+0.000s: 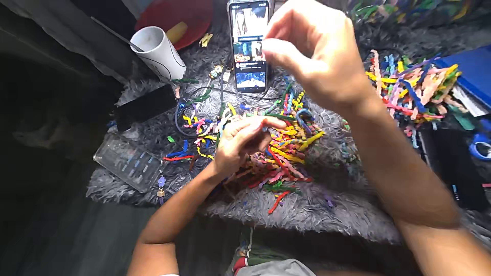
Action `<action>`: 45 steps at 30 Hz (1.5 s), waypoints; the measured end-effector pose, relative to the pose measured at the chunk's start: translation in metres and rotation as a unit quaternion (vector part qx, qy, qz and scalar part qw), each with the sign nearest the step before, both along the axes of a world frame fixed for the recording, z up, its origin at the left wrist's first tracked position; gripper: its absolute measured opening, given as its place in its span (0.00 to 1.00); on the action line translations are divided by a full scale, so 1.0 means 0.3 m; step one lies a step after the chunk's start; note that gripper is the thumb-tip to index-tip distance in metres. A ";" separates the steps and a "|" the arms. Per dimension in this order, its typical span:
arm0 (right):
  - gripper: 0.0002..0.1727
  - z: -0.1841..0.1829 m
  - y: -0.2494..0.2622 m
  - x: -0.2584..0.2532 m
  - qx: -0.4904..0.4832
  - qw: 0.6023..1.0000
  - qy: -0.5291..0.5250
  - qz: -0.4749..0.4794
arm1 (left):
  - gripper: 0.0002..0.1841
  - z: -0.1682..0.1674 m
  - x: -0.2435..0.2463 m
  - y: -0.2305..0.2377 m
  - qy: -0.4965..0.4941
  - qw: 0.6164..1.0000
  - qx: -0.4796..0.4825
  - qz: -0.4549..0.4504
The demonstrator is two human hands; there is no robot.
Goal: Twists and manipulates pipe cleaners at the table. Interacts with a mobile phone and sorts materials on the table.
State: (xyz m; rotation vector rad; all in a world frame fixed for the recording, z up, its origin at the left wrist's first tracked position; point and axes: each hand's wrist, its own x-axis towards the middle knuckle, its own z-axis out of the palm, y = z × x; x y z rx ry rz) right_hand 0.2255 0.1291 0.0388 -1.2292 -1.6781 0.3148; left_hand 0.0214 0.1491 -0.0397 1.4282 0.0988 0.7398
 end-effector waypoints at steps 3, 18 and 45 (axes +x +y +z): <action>0.11 -0.019 -0.162 -0.027 -0.019 0.992 -0.073 0.097 | 0.17 -0.003 -0.002 -0.029 0.044 0.998 0.014 -0.039; 0.12 -0.106 -0.409 -0.039 0.078 0.947 -0.311 0.017 | 0.09 -0.036 0.009 -0.088 0.052 0.990 0.121 -0.042; 0.12 -0.189 -0.498 -0.077 0.148 0.898 -0.415 -0.004 | 0.10 -0.025 -0.001 -0.071 0.118 0.950 0.283 -0.059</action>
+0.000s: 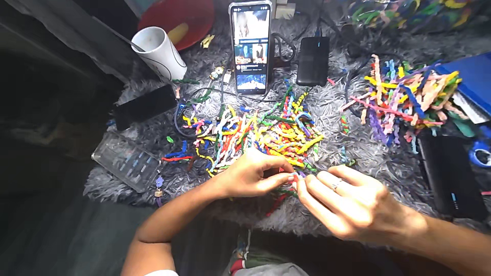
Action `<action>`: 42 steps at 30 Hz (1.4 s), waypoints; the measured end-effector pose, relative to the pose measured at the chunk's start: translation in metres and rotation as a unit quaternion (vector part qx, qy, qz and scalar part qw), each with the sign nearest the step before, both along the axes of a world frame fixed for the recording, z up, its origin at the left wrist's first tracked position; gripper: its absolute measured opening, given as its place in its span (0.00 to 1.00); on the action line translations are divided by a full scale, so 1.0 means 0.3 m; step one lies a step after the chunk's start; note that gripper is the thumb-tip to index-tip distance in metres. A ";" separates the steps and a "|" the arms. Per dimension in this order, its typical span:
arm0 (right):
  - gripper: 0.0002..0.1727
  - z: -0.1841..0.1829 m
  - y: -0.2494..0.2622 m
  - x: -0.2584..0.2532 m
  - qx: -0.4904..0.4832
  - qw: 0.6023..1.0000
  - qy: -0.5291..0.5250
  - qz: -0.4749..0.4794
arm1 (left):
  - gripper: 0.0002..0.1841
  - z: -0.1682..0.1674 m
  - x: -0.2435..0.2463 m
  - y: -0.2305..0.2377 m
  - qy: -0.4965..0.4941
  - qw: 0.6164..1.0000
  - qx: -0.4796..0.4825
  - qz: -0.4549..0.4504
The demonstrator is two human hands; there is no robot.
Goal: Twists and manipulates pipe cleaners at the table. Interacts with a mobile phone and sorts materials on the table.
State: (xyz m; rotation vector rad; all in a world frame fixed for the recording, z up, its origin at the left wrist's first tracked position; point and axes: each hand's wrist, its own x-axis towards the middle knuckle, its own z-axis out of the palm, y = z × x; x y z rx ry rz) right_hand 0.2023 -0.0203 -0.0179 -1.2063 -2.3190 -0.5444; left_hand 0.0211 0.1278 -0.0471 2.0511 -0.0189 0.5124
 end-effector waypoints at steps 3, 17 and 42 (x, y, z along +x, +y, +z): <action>0.11 -0.010 0.006 -0.003 -0.018 0.999 0.026 -0.029 | 0.08 -0.011 0.004 -0.004 -0.047 0.998 0.024 0.027; 0.13 -0.038 0.039 0.032 -0.050 0.988 0.132 -0.069 | 0.12 -0.010 0.014 -0.004 0.034 0.998 -0.051 0.006; 0.13 0.039 0.061 0.157 -0.234 0.926 0.294 0.016 | 0.13 0.007 -0.005 0.027 0.012 0.965 -0.221 -0.142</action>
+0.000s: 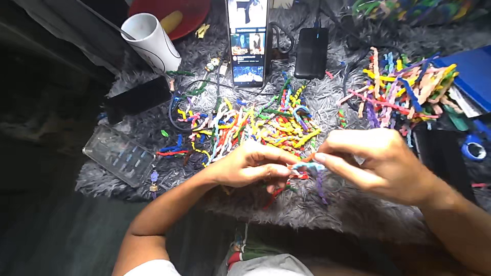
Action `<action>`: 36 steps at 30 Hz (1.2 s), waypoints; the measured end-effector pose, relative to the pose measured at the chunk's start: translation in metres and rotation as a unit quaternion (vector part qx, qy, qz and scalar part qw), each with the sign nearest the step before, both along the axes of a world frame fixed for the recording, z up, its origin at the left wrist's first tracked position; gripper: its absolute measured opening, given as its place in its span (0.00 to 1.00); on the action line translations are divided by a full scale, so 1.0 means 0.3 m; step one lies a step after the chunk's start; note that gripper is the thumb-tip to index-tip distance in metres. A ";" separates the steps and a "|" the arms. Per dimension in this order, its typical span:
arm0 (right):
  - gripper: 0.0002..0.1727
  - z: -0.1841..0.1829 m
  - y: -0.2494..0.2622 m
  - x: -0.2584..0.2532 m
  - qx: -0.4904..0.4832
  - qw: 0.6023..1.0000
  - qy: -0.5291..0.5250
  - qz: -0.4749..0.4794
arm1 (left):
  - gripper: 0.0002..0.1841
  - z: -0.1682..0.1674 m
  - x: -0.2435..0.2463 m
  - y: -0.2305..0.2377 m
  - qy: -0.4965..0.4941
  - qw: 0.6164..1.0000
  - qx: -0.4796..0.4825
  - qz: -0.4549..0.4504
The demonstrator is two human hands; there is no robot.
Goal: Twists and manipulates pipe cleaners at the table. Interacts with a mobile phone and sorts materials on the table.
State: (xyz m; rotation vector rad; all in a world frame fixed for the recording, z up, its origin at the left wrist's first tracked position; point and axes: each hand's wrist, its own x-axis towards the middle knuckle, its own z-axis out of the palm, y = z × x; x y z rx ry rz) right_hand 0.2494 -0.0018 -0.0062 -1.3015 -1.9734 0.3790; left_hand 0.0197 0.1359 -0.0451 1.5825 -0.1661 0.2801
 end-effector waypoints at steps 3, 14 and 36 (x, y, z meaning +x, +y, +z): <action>0.13 0.014 -0.001 0.002 0.014 1.000 0.008 0.014 | 0.11 0.007 0.004 0.003 0.021 0.997 0.068 -0.016; 0.14 0.023 -0.040 -0.024 0.083 0.990 -0.109 0.039 | 0.03 -0.003 0.004 -0.030 0.009 0.992 -0.095 0.082; 0.25 -0.047 -0.003 -0.041 -0.218 0.952 0.087 0.196 | 0.11 -0.033 -0.003 -0.052 -0.196 0.862 0.421 0.203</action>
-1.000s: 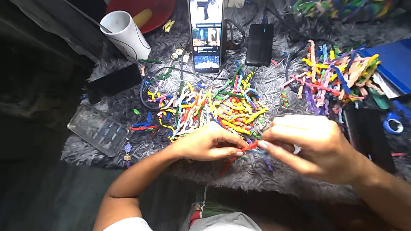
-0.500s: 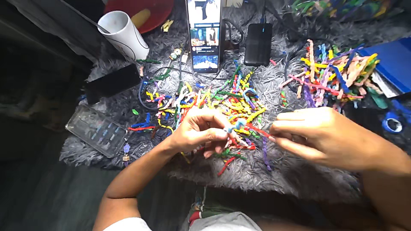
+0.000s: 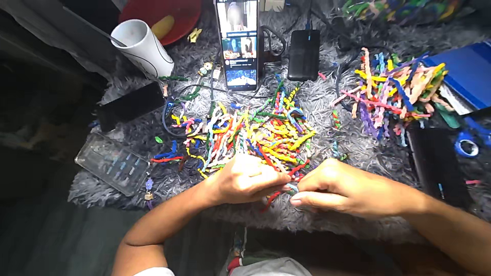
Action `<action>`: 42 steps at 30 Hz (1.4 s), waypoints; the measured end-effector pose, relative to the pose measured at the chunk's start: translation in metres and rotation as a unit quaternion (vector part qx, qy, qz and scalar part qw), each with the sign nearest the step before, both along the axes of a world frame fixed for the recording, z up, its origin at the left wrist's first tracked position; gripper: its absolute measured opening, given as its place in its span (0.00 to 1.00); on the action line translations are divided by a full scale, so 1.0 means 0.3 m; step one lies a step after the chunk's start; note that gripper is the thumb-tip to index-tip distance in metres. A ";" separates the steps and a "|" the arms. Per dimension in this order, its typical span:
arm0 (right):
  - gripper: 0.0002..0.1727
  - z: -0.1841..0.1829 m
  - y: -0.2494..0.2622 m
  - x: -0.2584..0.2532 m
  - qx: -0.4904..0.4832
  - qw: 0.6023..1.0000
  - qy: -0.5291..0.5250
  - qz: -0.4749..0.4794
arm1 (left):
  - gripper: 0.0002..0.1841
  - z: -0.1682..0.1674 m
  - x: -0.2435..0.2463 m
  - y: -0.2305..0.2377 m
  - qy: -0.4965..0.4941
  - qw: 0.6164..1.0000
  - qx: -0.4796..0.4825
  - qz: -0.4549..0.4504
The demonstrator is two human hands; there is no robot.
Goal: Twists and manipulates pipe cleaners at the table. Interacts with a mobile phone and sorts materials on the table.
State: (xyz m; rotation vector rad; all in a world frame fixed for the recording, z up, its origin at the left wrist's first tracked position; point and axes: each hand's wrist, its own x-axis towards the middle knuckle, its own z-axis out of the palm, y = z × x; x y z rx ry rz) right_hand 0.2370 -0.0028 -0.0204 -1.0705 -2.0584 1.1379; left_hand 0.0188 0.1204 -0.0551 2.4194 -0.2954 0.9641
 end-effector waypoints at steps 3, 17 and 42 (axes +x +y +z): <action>0.24 0.019 -0.001 0.019 0.081 0.997 0.007 -0.019 | 0.17 0.014 -0.001 -0.008 0.015 0.999 -0.023 -0.023; 0.21 0.051 -0.011 0.024 0.251 0.966 -0.060 0.014 | 0.17 0.025 0.012 -0.019 0.117 0.884 -0.397 -0.219; 0.21 0.069 -0.002 0.037 0.205 0.978 -0.039 -0.024 | 0.15 0.032 0.006 -0.018 0.105 0.825 -0.501 -0.240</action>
